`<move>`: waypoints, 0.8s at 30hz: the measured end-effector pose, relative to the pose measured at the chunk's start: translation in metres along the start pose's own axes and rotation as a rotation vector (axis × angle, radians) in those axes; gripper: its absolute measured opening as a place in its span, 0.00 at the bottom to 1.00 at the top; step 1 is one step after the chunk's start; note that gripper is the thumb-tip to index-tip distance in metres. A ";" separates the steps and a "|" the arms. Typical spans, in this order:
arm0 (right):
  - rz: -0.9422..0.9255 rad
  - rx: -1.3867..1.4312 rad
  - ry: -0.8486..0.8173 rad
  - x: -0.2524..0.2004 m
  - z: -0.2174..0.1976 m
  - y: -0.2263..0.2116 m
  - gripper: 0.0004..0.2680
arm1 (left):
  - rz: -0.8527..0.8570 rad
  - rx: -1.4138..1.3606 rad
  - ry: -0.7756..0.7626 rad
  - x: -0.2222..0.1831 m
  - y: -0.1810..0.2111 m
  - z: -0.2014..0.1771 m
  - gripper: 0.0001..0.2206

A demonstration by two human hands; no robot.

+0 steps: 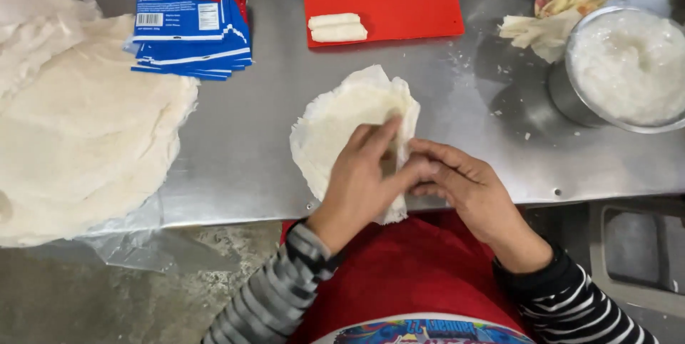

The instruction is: Preparing lumpia by placing filling on wrappers, rolling them, and packing the finished rolls into trays and bags.

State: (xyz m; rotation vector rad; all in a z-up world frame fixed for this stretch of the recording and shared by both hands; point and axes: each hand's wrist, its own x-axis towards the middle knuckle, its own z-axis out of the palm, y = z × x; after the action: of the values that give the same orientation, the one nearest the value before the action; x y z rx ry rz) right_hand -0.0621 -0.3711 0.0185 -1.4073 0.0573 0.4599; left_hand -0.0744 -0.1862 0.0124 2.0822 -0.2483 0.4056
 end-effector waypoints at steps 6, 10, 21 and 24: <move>-0.083 -0.124 0.112 0.002 -0.006 -0.011 0.15 | -0.553 -0.507 0.013 0.014 -0.012 0.015 0.16; -0.100 -0.196 0.146 0.021 0.000 -0.009 0.15 | -0.650 -0.585 -0.050 0.005 -0.010 0.019 0.15; -0.075 -0.257 0.136 0.028 0.006 -0.010 0.05 | -0.580 -0.438 -0.099 0.012 -0.003 -0.005 0.34; -0.101 -0.519 0.116 0.027 0.003 -0.014 0.07 | -0.398 -0.258 -0.101 0.019 -0.005 -0.010 0.28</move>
State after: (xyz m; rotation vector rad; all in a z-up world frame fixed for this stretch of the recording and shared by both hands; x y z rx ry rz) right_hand -0.0332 -0.3624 0.0235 -1.9369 -0.0429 0.3193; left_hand -0.0575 -0.1754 0.0202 1.8421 0.0556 0.0246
